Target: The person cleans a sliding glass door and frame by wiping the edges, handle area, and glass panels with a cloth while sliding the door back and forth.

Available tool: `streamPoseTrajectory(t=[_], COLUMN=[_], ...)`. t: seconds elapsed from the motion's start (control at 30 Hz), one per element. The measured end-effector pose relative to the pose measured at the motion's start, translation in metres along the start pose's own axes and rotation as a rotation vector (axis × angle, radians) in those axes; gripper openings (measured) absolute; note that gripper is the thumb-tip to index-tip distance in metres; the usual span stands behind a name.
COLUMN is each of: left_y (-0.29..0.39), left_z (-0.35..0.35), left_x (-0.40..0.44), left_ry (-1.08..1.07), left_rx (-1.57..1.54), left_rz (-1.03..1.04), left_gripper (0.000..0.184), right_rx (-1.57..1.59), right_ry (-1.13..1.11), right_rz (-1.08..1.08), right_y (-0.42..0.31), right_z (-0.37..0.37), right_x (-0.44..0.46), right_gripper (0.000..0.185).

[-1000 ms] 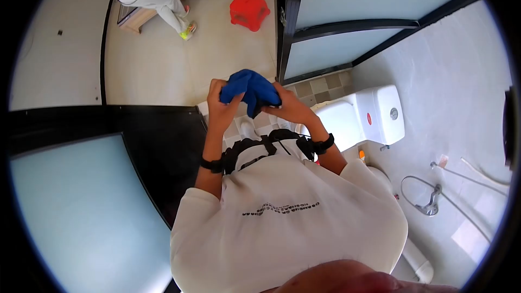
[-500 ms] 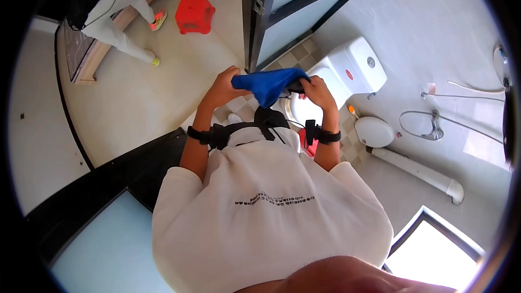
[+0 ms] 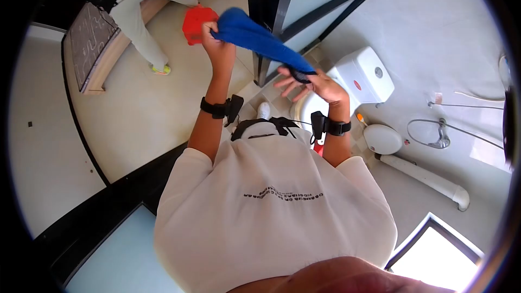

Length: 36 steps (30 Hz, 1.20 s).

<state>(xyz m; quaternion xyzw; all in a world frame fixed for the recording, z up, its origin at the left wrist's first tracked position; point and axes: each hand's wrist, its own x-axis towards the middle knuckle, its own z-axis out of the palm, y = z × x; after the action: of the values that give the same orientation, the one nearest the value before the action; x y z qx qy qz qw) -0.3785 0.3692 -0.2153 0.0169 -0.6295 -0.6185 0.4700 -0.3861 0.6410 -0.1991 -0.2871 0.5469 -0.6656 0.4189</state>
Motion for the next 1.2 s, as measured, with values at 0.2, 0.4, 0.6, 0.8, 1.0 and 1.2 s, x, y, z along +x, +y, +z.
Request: streamPoseTrajectory(t=[0.2, 0.4, 0.6, 0.8, 1.0, 1.2], left_y=[0.042, -0.027, -0.034, -0.055, -0.088, -0.125], left_z=[0.023, -0.033, -0.089, -0.065, -0.049, -0.052], left_x=[0.031, -0.033, -0.08, -0.077, -0.09, -0.113], left_ry=[-0.031, -0.068, -0.47, -0.484, -0.795, -0.829], left_rx=[0.12, 0.101, 0.176, -0.346, -0.086, 0.29], left_rz=[0.212, -0.082, -0.495, -1.067, -0.894, -0.524], left_gripper=[0.035, 0.029, 0.029, 0.068, 0.051, 0.048], right_rx=[0.095, -0.356, 0.002, -0.328, -0.78, -0.771], right_ry=[0.394, -0.135, -0.298, 0.188, 0.286, 0.363], right_rz=[-0.343, 0.047, 0.284, -0.052, -0.346, -0.313], right_y=[-0.018, 0.093, 0.087, 0.077, 0.071, 0.063], right_z=[-0.001, -0.06, -0.049, -0.008, 0.013, 0.021], right_x=[0.046, 0.026, -0.004, 0.028, 0.046, 0.047], right_gripper=[0.061, 0.048, 0.046, 0.038, 0.024, 0.021])
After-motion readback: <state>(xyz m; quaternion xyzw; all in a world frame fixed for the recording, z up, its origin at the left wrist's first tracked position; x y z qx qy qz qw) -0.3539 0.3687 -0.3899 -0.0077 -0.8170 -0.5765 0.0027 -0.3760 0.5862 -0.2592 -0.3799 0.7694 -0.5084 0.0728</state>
